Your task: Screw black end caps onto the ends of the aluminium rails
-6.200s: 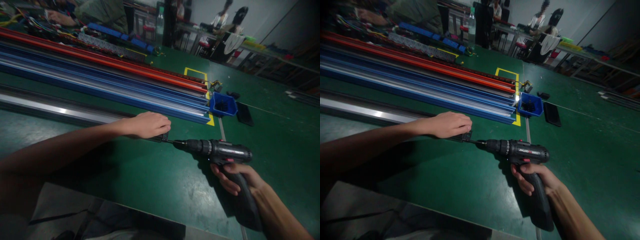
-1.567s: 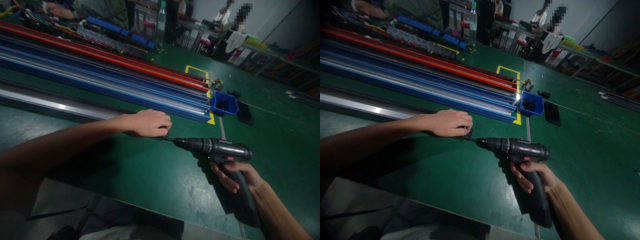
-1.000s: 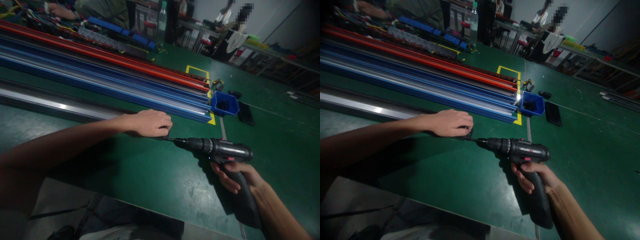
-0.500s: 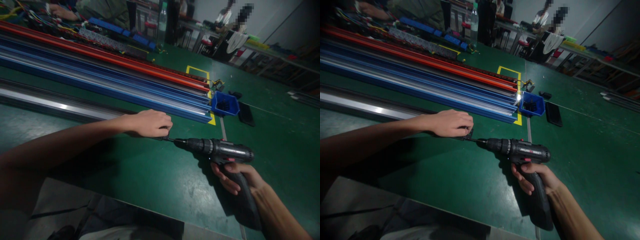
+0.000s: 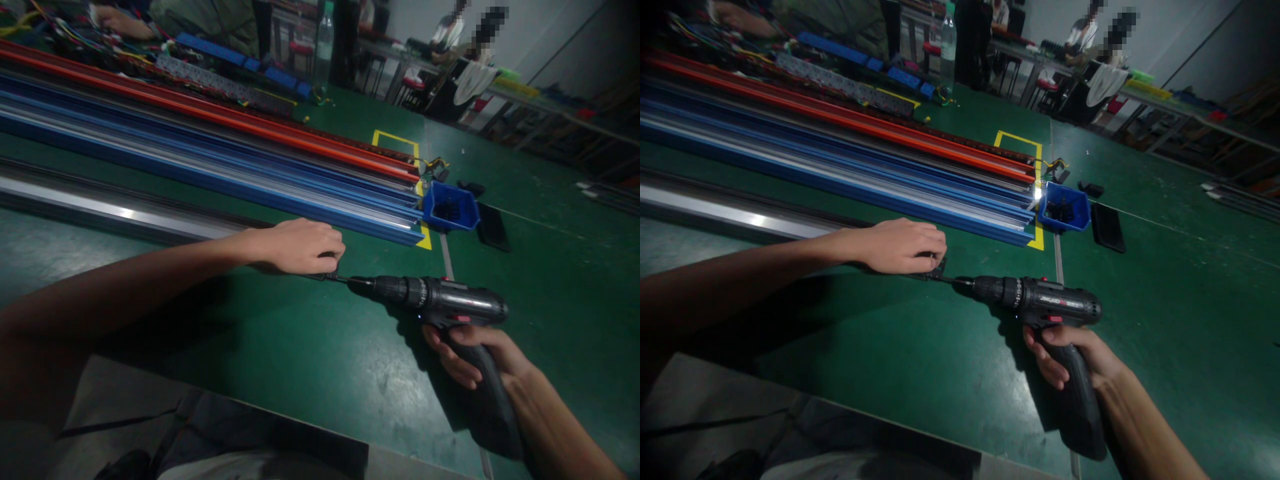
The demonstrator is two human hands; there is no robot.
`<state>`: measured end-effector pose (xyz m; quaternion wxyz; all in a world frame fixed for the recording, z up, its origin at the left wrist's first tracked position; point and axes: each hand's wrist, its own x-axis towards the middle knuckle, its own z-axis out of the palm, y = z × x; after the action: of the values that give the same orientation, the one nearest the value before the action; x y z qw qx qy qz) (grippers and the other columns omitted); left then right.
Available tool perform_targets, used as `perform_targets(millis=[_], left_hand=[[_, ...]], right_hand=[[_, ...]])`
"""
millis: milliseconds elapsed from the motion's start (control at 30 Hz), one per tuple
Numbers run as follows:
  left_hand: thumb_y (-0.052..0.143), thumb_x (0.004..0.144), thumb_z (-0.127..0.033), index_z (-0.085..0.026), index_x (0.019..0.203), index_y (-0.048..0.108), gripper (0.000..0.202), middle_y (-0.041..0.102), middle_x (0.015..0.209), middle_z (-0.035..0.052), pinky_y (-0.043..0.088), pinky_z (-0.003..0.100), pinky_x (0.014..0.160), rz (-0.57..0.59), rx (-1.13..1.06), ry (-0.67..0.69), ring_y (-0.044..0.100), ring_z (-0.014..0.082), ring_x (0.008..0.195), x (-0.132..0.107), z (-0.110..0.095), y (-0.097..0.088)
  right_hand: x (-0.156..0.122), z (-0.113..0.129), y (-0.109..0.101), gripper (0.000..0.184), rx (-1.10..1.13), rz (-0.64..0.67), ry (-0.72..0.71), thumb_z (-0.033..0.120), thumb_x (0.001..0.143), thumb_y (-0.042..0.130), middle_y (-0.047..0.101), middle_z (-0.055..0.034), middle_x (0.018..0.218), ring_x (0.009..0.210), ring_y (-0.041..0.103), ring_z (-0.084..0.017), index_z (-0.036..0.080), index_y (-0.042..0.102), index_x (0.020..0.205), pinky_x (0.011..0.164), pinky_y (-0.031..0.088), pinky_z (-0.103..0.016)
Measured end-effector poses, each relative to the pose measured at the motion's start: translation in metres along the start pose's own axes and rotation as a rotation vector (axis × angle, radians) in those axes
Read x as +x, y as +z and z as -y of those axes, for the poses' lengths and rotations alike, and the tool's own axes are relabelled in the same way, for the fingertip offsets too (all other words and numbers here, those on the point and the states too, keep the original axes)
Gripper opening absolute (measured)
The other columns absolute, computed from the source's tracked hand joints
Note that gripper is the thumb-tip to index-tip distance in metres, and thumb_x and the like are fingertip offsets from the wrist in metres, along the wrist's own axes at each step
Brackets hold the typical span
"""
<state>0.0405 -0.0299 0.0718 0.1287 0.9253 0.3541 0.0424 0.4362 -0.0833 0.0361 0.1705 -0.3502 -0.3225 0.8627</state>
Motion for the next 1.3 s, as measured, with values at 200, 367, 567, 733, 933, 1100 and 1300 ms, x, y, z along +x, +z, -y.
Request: perform_targets(millis=[200,367,567,733,933,1100,1300], left_hand=[[0.045,0.099,-0.038,-0.023,0.092,0.065,0.027,0.067,0.098,0.0039,0.036,0.031,0.066,0.006,-0.002,-0.003,0.061,0.0208,0.092,0.0000,-0.0005,-0.0008],[0.044,0.100,-0.039,-0.022,0.092,0.064,0.028,0.067,0.100,0.0042,0.036,0.031,0.066,0.012,0.008,-0.001,0.061,0.0208,0.093,0.0000,-0.0006,-0.0012],[0.043,0.100,-0.039,-0.023,0.092,0.064,0.028,0.067,0.099,0.0039,0.036,0.031,0.066,0.007,0.001,-0.002,0.060,0.0205,0.093,-0.0003,-0.0004,-0.0008],[0.045,0.100,-0.038,-0.022,0.092,0.065,0.027,0.066,0.098,0.0038,0.036,0.031,0.065,0.003,0.007,0.003,0.061,0.0203,0.092,0.0000,-0.0009,-0.0013],[0.044,0.100,-0.038,-0.022,0.092,0.064,0.027,0.066,0.098,0.0034,0.035,0.031,0.065,0.010,0.021,-0.006,0.061,0.0203,0.091,0.0006,-0.0012,-0.0007],[0.045,0.100,-0.038,-0.023,0.092,0.064,0.026,0.066,0.099,0.0031,0.036,0.031,0.066,0.004,0.025,0.004,0.062,0.0210,0.094,0.0007,0.0003,0.0009],[0.044,0.100,-0.038,-0.022,0.093,0.064,0.027,0.066,0.099,0.0036,0.037,0.032,0.067,0.011,0.031,0.000,0.062,0.0210,0.094,0.0001,-0.0010,0.0004]], right_hand=[[0.0000,-0.0007,-0.0001,0.026,0.010,0.008,0.002,0.030,0.084,0.072,0.064,-0.0048,0.070,0.037,0.044,-0.005,0.006,0.075,0.093,0.040,0.051,-0.019],[-0.0003,-0.0009,-0.0003,0.026,-0.002,-0.010,-0.004,0.030,0.083,0.072,0.064,-0.0055,0.070,0.036,0.046,-0.006,0.006,0.075,0.093,0.040,0.050,-0.020],[-0.0002,0.0013,0.0039,0.026,0.017,-0.011,0.003,0.028,0.084,0.072,0.066,-0.0065,0.072,0.037,0.050,-0.006,0.005,0.075,0.095,0.041,0.052,-0.020],[0.0002,0.0006,0.0017,0.027,0.028,0.012,0.007,0.028,0.084,0.072,0.067,-0.0072,0.073,0.037,0.051,-0.007,0.006,0.076,0.098,0.042,0.054,-0.020],[0.0026,0.0021,0.0023,0.028,0.029,0.071,-0.002,0.027,0.086,0.068,0.070,-0.0097,0.077,0.038,0.054,-0.007,0.005,0.077,0.100,0.044,0.056,-0.020],[0.0046,0.0060,0.0055,0.038,0.019,0.117,0.009,0.026,0.087,0.068,0.076,-0.0209,0.103,0.043,0.058,-0.006,0.007,0.075,0.119,0.045,0.056,-0.019],[0.0045,0.0027,0.0009,0.028,0.015,0.127,-0.006,0.028,0.090,0.066,0.068,-0.0078,0.071,0.039,0.052,-0.006,0.003,0.077,0.099,0.045,0.057,-0.020]])
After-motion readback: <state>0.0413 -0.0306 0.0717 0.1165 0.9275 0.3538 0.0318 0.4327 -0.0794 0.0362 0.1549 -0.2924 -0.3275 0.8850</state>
